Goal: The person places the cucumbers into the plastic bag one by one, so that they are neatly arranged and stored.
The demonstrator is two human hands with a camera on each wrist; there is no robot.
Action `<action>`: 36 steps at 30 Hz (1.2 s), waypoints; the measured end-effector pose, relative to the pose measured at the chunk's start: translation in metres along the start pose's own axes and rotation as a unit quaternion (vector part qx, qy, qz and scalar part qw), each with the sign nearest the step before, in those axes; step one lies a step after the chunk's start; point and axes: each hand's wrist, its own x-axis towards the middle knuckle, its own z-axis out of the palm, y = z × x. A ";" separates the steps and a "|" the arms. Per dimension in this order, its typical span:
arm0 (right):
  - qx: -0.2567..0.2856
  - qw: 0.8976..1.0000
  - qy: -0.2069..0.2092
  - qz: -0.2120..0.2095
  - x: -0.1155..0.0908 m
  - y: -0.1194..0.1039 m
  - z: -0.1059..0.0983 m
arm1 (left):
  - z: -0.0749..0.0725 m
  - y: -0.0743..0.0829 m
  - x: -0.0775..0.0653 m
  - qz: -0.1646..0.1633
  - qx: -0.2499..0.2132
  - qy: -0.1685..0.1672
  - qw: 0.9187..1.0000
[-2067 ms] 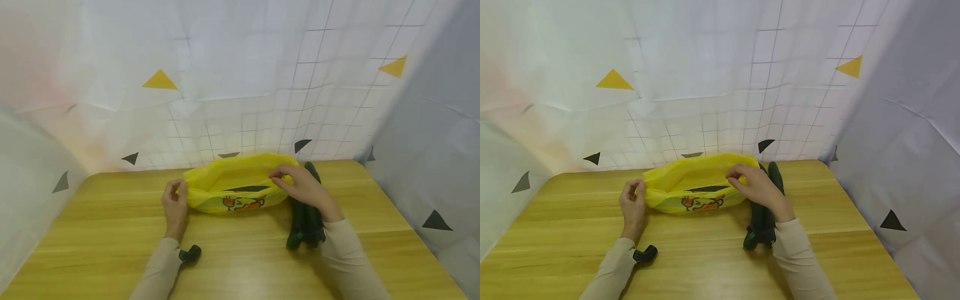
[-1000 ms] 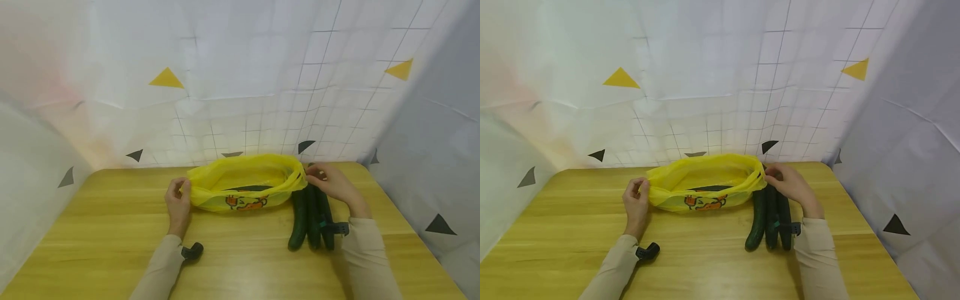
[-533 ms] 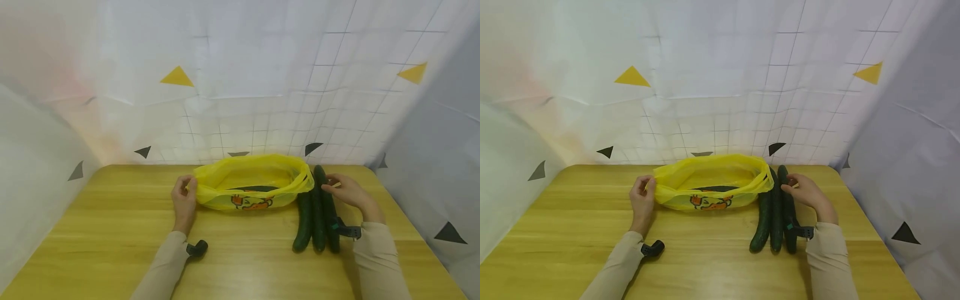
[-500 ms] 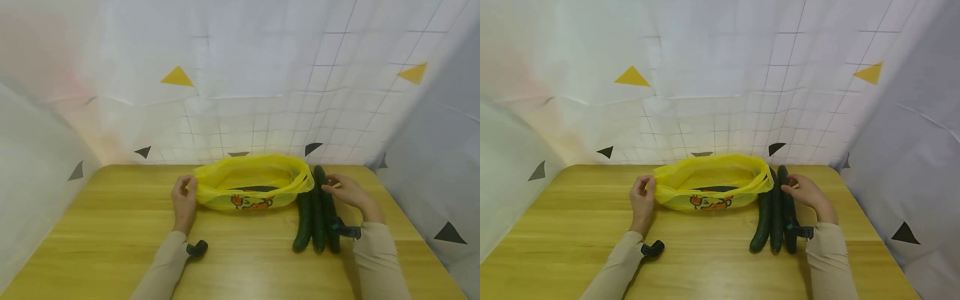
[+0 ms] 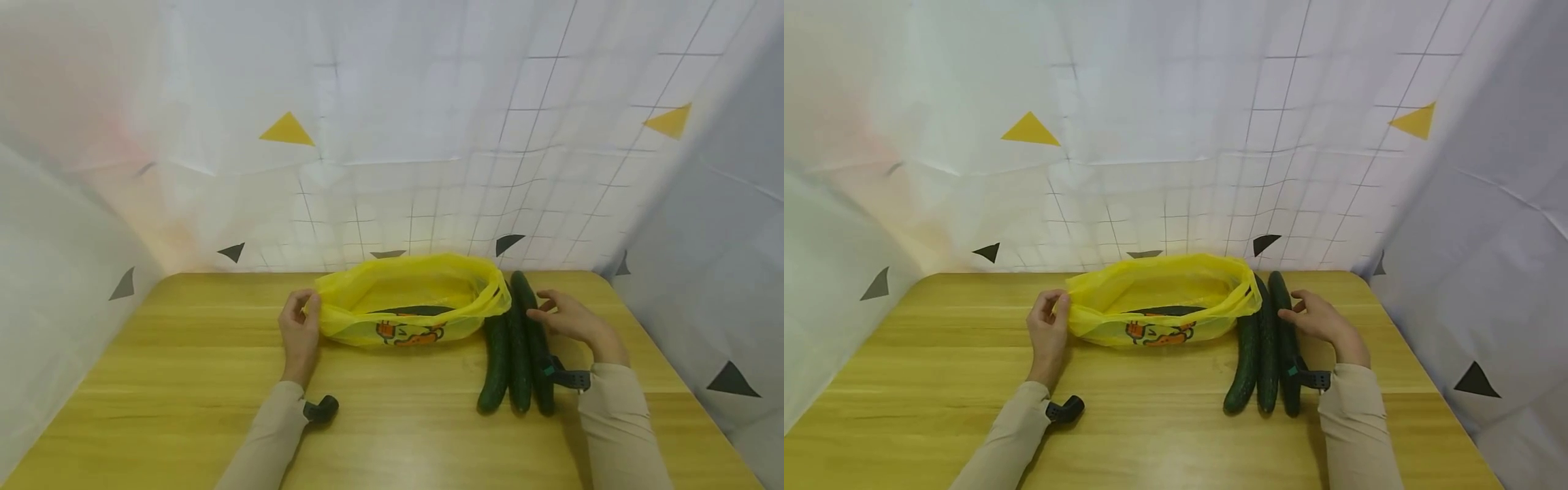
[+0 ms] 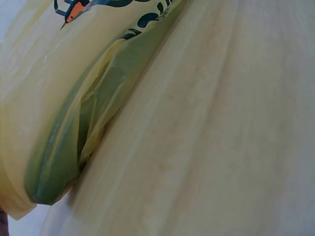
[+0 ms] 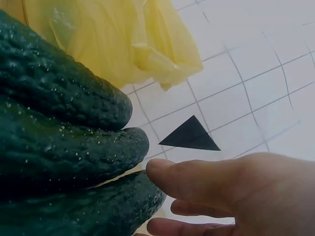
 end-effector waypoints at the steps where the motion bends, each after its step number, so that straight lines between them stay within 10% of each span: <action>1: 0.005 1.000 -0.004 0.002 0.000 0.001 0.000 | 0.000 0.000 0.000 -0.001 0.000 0.000 1.000; 21: 0.046 0.998 -0.041 0.035 0.005 0.010 0.009 | -0.001 -0.001 0.001 0.007 -0.015 -0.003 1.000; 36: 0.096 0.993 0.010 0.067 0.007 0.032 0.021 | 0.000 -0.001 0.002 0.029 -0.031 -0.003 0.999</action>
